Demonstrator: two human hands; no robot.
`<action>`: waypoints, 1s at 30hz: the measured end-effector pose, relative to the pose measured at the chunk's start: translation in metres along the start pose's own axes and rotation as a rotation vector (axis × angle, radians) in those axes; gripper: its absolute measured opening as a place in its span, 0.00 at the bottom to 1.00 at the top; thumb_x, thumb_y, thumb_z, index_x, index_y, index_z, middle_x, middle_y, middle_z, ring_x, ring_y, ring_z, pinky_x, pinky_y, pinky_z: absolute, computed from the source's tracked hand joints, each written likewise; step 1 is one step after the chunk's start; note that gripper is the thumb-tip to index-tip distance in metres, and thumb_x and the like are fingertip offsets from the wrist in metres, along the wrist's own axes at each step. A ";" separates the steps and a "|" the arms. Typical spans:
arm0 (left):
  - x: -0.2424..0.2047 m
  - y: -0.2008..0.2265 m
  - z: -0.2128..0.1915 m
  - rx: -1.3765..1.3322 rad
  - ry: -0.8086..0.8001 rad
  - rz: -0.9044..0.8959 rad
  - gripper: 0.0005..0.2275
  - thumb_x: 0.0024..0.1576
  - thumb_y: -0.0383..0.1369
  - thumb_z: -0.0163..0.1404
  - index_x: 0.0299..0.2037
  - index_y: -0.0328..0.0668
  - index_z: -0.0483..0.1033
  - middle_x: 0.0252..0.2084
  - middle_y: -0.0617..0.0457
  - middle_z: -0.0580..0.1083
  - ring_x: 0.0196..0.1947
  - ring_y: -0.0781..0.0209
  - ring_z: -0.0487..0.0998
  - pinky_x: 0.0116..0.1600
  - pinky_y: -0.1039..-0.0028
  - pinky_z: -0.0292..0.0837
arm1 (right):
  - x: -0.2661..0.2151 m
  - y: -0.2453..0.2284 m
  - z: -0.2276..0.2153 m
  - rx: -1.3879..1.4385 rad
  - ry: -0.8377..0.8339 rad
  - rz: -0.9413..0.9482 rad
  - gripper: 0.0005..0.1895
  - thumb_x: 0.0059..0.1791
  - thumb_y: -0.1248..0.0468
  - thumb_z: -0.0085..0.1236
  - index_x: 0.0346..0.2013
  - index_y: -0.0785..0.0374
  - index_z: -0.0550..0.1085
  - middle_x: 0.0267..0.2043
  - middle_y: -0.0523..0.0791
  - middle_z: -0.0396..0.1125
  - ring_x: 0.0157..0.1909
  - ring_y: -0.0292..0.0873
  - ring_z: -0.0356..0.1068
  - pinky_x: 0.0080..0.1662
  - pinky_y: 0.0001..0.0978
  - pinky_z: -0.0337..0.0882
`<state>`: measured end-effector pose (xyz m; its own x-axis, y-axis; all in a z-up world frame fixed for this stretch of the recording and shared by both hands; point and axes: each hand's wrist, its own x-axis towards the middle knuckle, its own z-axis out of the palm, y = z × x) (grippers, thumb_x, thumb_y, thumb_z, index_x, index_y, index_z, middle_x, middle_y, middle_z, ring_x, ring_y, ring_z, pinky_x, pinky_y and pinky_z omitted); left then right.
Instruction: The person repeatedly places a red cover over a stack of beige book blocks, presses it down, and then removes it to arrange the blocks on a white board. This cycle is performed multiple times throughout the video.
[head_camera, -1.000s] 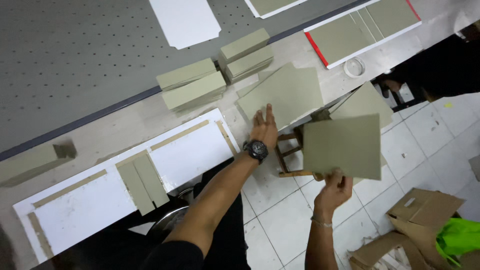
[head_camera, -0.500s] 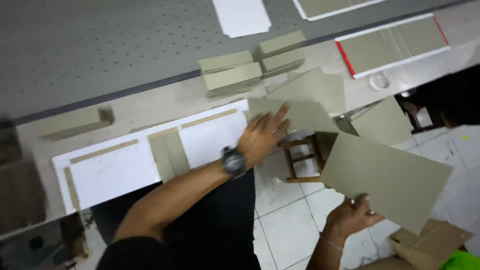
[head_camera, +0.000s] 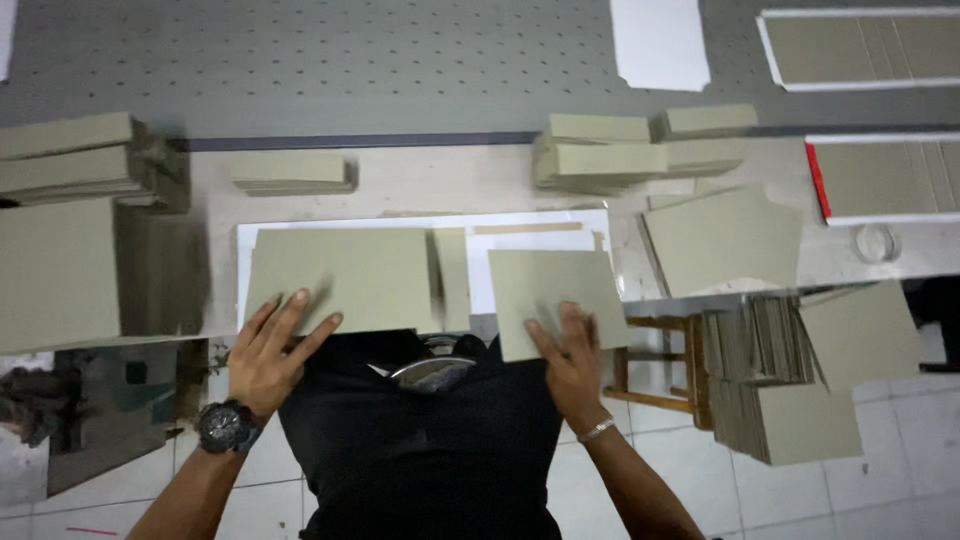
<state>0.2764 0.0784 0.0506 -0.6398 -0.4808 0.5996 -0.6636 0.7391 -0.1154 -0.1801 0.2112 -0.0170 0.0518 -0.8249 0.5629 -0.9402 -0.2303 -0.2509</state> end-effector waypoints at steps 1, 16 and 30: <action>-0.014 -0.005 0.005 0.007 0.005 -0.013 0.24 0.71 0.25 0.38 0.69 0.67 0.78 0.70 0.37 0.75 0.56 0.44 0.83 0.66 0.51 0.80 | 0.002 -0.002 0.011 0.003 -0.002 -0.015 0.24 0.60 0.70 0.48 0.66 0.42 0.78 0.82 0.50 0.56 0.83 0.51 0.51 0.80 0.55 0.45; -0.086 -0.007 0.051 -0.223 0.084 -0.139 0.19 0.75 0.29 0.35 0.62 0.59 0.82 0.69 0.38 0.75 0.67 0.42 0.77 0.73 0.46 0.70 | 0.010 0.005 0.058 -0.209 -0.335 -0.119 0.34 0.58 0.70 0.51 0.77 0.36 0.66 0.83 0.53 0.51 0.78 0.61 0.57 0.73 0.72 0.55; -0.086 0.003 0.068 -0.295 0.025 -0.253 0.21 0.75 0.30 0.31 0.62 0.59 0.82 0.70 0.40 0.74 0.70 0.41 0.75 0.74 0.44 0.66 | 0.104 -0.106 0.092 -0.055 -0.491 -0.034 0.32 0.61 0.45 0.46 0.80 0.43 0.62 0.84 0.64 0.39 0.84 0.74 0.36 0.70 0.84 0.43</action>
<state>0.3024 0.0896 -0.0553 -0.4579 -0.6565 0.5994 -0.6572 0.7040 0.2690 -0.0439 0.1027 -0.0044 0.2224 -0.9663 0.1294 -0.9511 -0.2442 -0.1891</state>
